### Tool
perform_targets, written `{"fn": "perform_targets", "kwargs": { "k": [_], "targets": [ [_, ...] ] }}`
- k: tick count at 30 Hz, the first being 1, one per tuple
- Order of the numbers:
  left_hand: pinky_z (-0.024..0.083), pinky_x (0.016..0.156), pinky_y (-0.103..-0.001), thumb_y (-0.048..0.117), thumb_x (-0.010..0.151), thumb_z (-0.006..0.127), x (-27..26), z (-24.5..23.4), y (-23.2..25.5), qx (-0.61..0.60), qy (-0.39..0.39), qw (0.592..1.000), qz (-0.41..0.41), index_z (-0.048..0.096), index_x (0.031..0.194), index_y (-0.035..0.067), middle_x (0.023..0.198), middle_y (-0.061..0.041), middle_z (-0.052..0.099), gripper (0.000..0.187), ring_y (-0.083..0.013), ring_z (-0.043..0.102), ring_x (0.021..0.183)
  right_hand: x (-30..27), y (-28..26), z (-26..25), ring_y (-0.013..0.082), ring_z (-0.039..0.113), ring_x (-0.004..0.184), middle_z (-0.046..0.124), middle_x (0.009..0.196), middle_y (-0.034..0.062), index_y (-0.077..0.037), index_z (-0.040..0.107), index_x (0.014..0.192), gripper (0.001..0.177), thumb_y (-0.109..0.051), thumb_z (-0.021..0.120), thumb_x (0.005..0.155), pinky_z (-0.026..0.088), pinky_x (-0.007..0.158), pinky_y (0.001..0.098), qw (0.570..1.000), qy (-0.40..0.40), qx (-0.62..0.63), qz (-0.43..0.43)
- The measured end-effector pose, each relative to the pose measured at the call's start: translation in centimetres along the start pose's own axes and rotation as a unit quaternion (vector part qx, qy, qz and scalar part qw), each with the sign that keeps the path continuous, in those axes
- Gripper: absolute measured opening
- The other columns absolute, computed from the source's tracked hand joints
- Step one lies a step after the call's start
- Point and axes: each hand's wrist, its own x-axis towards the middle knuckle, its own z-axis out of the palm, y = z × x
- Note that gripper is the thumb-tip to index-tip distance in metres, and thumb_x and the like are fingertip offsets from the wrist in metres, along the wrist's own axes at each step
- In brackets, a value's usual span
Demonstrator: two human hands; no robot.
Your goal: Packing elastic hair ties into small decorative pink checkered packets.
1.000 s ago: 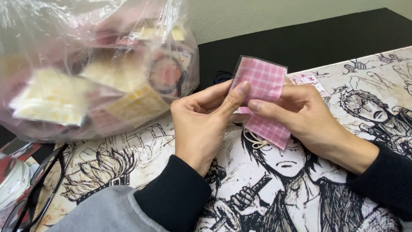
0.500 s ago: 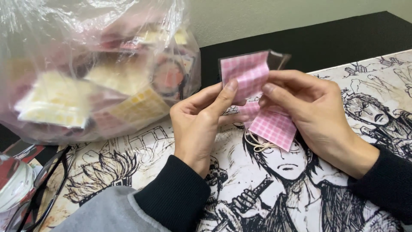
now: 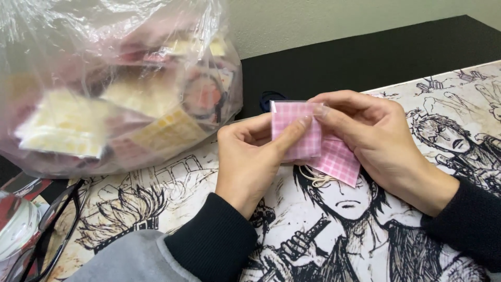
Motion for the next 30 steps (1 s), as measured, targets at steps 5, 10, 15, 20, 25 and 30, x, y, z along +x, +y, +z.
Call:
{"fn": "perform_targets", "kwargs": {
  "k": [5, 10, 15, 20, 25, 30],
  "targets": [
    [0.080, 0.067, -0.045, 0.013, 0.095, 0.081, -0.1, 0.4, 1.0, -0.044, 0.032, 0.997, -0.062, 0.088, 0.121, -0.008, 0.109, -0.027, 0.091, 0.034, -0.0389, 0.090, 0.088, 0.6, -0.2, 0.1, 0.0281, 0.077, 0.115, 0.082, 0.131, 0.0199, 0.004, 0.078, 0.131, 0.031, -0.002, 0.070, 0.102, 0.066, 0.103, 0.0386, 0.996, 0.001, 0.073, 0.046],
    [0.078, 0.061, -0.040, 0.016, 0.091, 0.083, 0.1, 0.3, 0.6, -0.054, 0.043, 0.996, -0.059, 0.088, 0.121, -0.010, 0.111, -0.027, 0.092, 0.040, -0.0388, 0.090, 0.086, 0.7, -0.4, 0.4, 0.0276, 0.076, 0.114, 0.082, 0.130, 0.0189, 0.004, 0.078, 0.133, 0.033, -0.008, 0.068, 0.104, 0.064, 0.104, 0.0391, 0.995, 0.006, 0.079, 0.061],
    [0.078, 0.066, -0.039, 0.014, 0.091, 0.084, 0.1, 0.5, 0.7, -0.080, 0.048, 0.994, -0.056, 0.087, 0.121, -0.014, 0.109, -0.029, 0.090, 0.041, -0.0370, 0.087, 0.079, 0.7, -0.6, 0.6, 0.0271, 0.074, 0.118, 0.080, 0.132, 0.0201, 0.006, 0.076, 0.138, 0.035, -0.009, 0.063, 0.109, 0.063, 0.105, 0.0380, 0.996, 0.024, 0.069, 0.060],
    [0.078, 0.071, -0.041, 0.006, 0.095, 0.080, 0.1, 0.5, 1.0, -0.088, 0.053, 0.992, -0.073, 0.086, 0.124, -0.015, 0.117, -0.029, 0.090, 0.036, -0.0409, 0.088, 0.085, 1.0, -0.1, 0.0, 0.0233, 0.069, 0.115, 0.075, 0.127, 0.0124, 0.002, 0.075, 0.131, 0.036, -0.026, 0.061, 0.112, 0.060, 0.103, 0.0375, 0.995, 0.009, 0.088, 0.054],
    [0.078, 0.074, -0.047, 0.000, 0.096, 0.075, -0.3, 0.8, 2.5, -0.102, 0.048, 0.988, -0.101, 0.085, 0.118, -0.019, 0.111, -0.032, 0.087, 0.030, -0.0471, 0.087, 0.090, 1.0, 0.7, -0.5, 0.0264, 0.076, 0.116, 0.082, 0.132, 0.0176, 0.003, 0.077, 0.128, 0.032, -0.018, 0.068, 0.106, 0.064, 0.103, 0.0384, 0.997, -0.040, 0.064, 0.014],
    [0.077, 0.079, -0.059, 0.006, 0.095, 0.060, -0.6, 0.6, 3.1, -0.124, 0.032, 0.986, -0.105, 0.080, 0.109, -0.024, 0.109, -0.036, 0.084, 0.039, -0.0545, 0.087, 0.103, 0.9, 0.9, -0.6, 0.0277, 0.079, 0.112, 0.082, 0.126, 0.0190, 0.005, 0.079, 0.124, 0.024, -0.006, 0.071, 0.105, 0.068, 0.100, 0.0365, 0.996, -0.059, 0.070, 0.005]
  ]
}}
